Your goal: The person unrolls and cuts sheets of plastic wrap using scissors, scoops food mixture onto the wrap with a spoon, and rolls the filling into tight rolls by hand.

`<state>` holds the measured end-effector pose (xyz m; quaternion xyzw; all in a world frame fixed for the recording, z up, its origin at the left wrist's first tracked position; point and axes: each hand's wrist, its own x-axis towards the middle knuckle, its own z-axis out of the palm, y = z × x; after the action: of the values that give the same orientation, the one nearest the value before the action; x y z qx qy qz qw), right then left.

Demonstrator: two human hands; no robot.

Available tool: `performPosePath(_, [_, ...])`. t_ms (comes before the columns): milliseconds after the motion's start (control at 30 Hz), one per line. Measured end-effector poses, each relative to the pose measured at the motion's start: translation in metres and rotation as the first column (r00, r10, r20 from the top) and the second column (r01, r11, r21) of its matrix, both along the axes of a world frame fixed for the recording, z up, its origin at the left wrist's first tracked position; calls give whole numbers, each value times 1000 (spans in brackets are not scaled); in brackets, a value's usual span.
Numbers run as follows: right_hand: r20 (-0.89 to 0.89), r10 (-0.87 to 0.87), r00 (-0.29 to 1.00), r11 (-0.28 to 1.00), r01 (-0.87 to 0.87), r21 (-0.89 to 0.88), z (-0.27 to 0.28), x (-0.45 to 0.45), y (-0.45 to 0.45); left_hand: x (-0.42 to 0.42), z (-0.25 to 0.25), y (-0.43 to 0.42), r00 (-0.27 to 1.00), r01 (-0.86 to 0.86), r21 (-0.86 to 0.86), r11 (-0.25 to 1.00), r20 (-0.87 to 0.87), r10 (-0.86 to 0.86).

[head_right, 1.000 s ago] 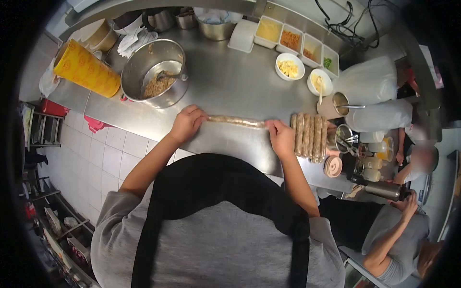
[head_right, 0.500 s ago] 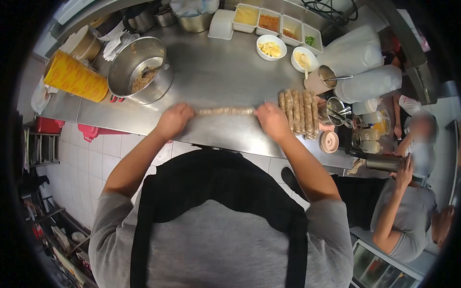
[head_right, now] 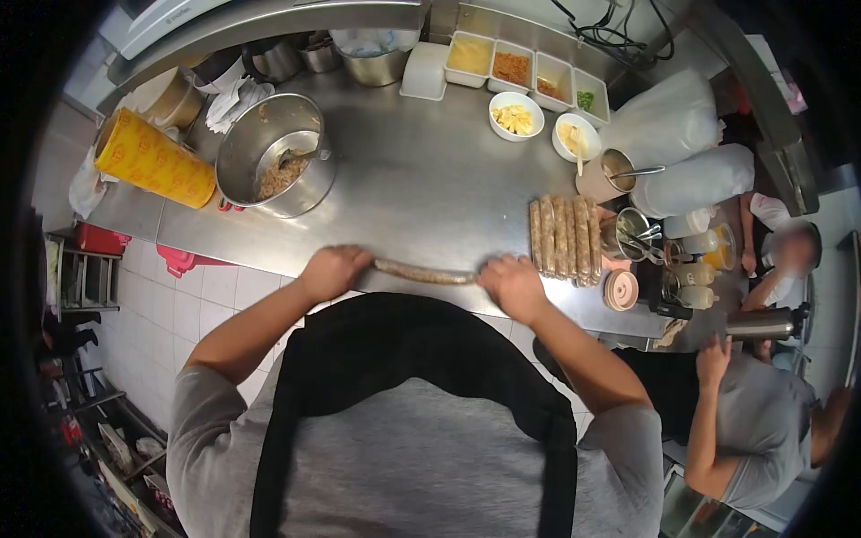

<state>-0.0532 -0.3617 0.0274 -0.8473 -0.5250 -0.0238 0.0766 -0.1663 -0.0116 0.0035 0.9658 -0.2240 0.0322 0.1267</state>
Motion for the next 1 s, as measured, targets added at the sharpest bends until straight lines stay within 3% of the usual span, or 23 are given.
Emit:
performPosePath(200, [207, -93, 974, 995, 81, 63, -16, 104, 44, 97, 1, 3, 939, -342, 69, 937, 61, 338])
performPosePath(300, [228, -241, 943, 970, 245, 13, -22, 148, 73, 157, 0, 1, 878, -471, 136, 872, -23, 478])
performPosePath(500, [101, -495, 863, 869, 490, 73, -31, 172, 106, 204, 11, -5, 800, -574, 162, 803, -100, 592])
performPosePath(600, [44, -519, 854, 847, 506, 163, -39, 174, 110, 203, 10, -8, 788, -593, 115, 797, -117, 604])
performPosePath(800, [7, -405, 914, 846, 372, 381, -43, 169, 102, 198, 1, -5, 809, -578, 92, 811, -60, 584])
performPosePath(900, [87, -272, 958, 918, 231, 323, -27, 155, 91, 180, 9, -5, 862, -502, 111, 858, -14, 507])
performPosePath(1000, [-3, -105, 995, 978, 103, 181, -7, 103, 53, 109, 32, -9, 945, -301, 122, 946, -99, 313])
